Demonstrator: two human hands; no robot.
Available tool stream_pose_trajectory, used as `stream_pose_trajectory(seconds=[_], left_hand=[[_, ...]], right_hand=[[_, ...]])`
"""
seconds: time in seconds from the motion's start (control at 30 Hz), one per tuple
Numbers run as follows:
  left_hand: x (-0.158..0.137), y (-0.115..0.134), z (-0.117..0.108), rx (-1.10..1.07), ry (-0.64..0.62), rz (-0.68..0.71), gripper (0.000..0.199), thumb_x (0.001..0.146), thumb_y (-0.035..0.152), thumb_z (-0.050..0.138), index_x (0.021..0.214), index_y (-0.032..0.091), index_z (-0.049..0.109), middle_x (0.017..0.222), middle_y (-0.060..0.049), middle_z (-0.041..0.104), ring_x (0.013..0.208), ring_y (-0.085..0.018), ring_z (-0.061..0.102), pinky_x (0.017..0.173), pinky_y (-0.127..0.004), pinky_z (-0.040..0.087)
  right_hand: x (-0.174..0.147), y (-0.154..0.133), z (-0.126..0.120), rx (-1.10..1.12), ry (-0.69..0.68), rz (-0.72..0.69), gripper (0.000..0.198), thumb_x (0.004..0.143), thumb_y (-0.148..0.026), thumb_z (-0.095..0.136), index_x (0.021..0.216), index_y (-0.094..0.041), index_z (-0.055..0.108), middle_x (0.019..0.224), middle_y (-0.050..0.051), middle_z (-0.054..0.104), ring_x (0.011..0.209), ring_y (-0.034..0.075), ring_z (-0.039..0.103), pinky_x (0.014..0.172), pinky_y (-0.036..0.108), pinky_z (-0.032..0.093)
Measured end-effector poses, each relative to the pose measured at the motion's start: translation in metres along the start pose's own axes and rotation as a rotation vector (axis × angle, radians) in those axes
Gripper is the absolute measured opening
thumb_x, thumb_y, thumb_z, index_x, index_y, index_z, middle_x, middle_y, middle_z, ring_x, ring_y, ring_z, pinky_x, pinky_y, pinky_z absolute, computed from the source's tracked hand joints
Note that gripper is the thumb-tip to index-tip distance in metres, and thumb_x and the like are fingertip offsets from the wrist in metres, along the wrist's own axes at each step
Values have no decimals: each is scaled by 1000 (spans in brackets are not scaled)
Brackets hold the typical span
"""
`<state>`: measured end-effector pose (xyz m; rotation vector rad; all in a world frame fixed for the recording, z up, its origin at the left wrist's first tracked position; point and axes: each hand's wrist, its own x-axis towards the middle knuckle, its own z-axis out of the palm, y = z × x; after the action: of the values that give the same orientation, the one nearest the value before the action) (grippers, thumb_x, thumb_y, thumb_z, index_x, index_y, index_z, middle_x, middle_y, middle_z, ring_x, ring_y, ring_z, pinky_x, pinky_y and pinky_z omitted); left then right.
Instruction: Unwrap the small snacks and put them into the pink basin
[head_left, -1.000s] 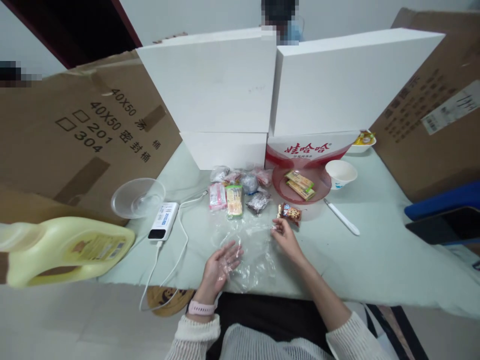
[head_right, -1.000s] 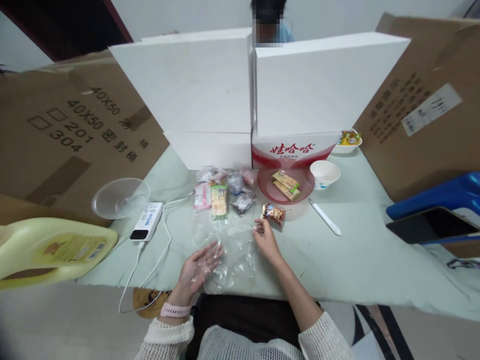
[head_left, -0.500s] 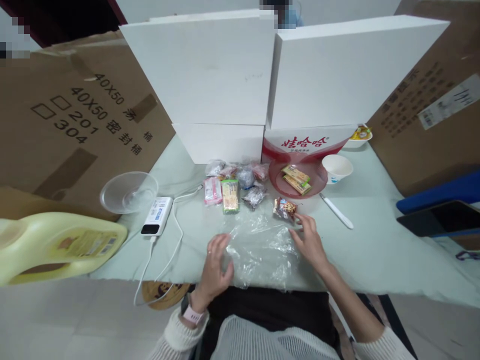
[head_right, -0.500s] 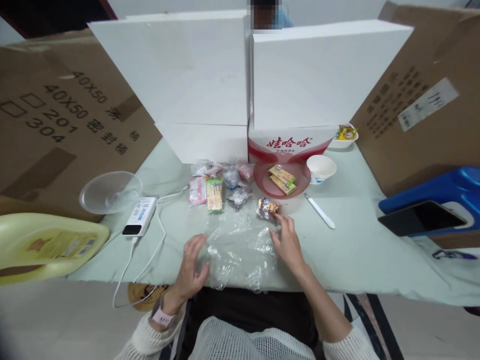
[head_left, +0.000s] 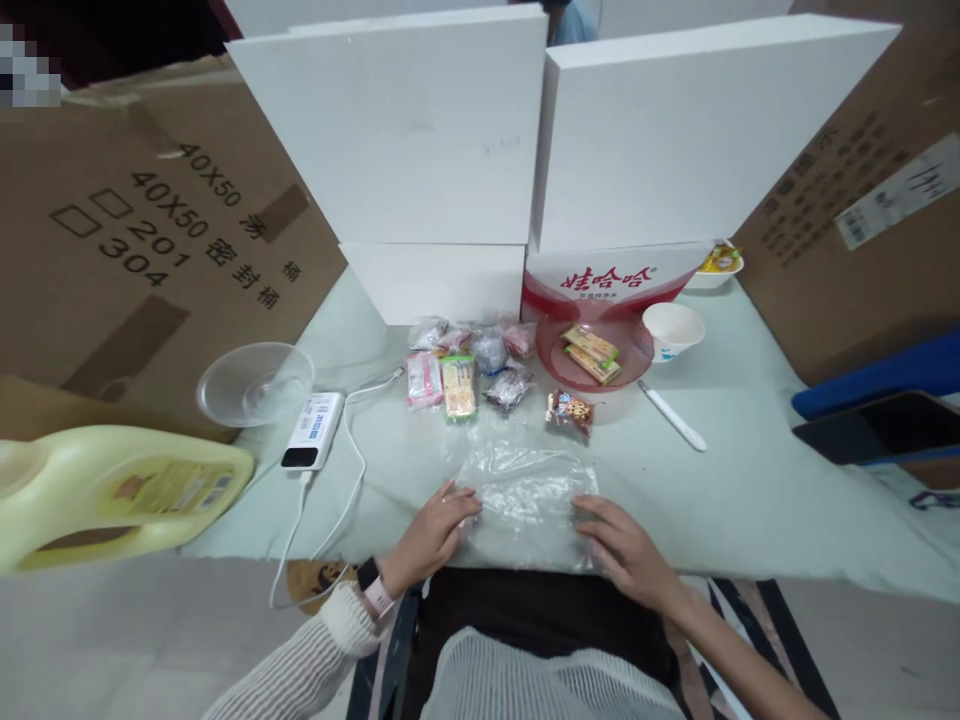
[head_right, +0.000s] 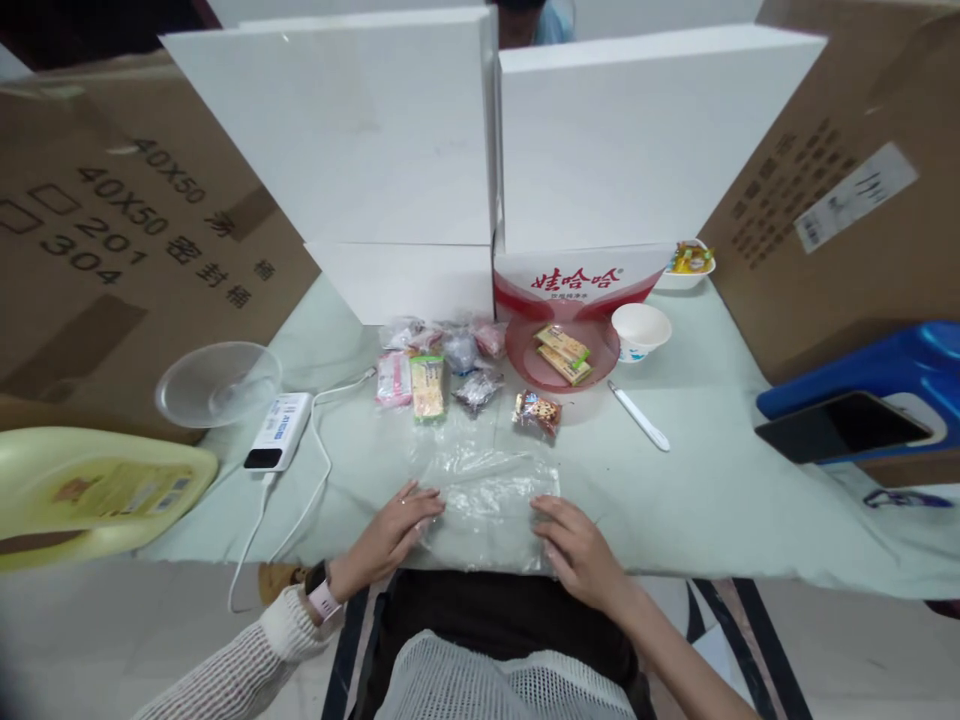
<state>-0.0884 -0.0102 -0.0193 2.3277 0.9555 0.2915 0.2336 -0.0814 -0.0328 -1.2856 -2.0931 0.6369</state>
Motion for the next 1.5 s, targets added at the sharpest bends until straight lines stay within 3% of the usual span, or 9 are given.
stream_pose_trajectory(seconds=[0.27, 0.43, 0.57, 0.8, 1.0, 1.07, 1.17, 1.37, 1.5], left_hand=[[7, 24, 2, -669, 121, -420, 42, 89, 44, 37, 86, 16, 68, 91, -7, 70, 91, -20, 62, 88, -31, 45], [32, 20, 17, -827, 476, -634, 40, 79, 49, 48, 87, 13, 64, 63, -2, 64, 61, -16, 59, 64, -27, 47], [42, 19, 19, -728, 554, -685, 40, 79, 49, 46, 88, 13, 62, 50, 4, 52, 45, -12, 48, 48, -23, 37], [46, 13, 16, -517, 540, -696, 40, 88, 41, 35, 101, 13, 59, 46, 4, 50, 47, -15, 51, 56, -26, 41], [41, 18, 7, -162, 792, -573, 40, 90, 35, 37, 122, 12, 44, 111, -15, 56, 102, -23, 56, 87, -39, 44], [39, 28, 13, 77, 714, -342, 38, 88, 24, 41, 124, 13, 44, 125, -15, 49, 123, -26, 40, 101, -44, 33], [43, 40, 32, 255, 323, -20, 46, 86, 9, 36, 131, 18, 40, 135, -10, 44, 133, -22, 27, 108, -44, 24], [60, 20, 50, 390, 125, -253, 60, 84, 40, 51, 138, 21, 32, 147, -18, 23, 135, -38, 16, 100, -64, 17], [61, 5, 34, 371, 58, -164, 64, 83, 46, 51, 139, 22, 31, 148, -17, 19, 136, -36, 13, 102, -63, 15]], right_hand=[[4, -2, -17, 503, 168, 565, 33, 88, -42, 37, 85, -17, 60, 64, 2, 60, 56, 16, 57, 58, 29, 49], [35, 14, 2, 238, 331, 668, 38, 84, -45, 40, 97, -16, 60, 60, 2, 60, 53, 17, 55, 56, 30, 46], [50, 26, 11, -128, 314, 572, 35, 85, -36, 37, 101, -17, 61, 82, 9, 68, 72, 23, 62, 69, 35, 47], [63, 34, 21, -307, 293, 486, 40, 88, -30, 33, 116, -13, 55, 93, 13, 68, 78, 25, 62, 73, 38, 47], [59, 25, 9, -66, 300, 480, 52, 83, -31, 43, 132, -13, 36, 83, 7, 65, 78, 21, 60, 74, 37, 48], [55, 24, 9, 8, 262, 457, 53, 82, -25, 41, 133, -14, 33, 84, 6, 65, 77, 20, 61, 73, 35, 49], [55, 25, 18, -30, 276, 435, 49, 81, -20, 37, 130, -15, 37, 87, 7, 66, 78, 20, 62, 75, 35, 49], [52, 26, 24, -209, 261, 503, 48, 83, -21, 34, 130, -14, 39, 86, 9, 68, 72, 23, 64, 66, 35, 50], [26, 20, 6, -121, 189, 553, 49, 84, -25, 37, 132, -16, 35, 79, 5, 67, 66, 21, 64, 62, 33, 51]])
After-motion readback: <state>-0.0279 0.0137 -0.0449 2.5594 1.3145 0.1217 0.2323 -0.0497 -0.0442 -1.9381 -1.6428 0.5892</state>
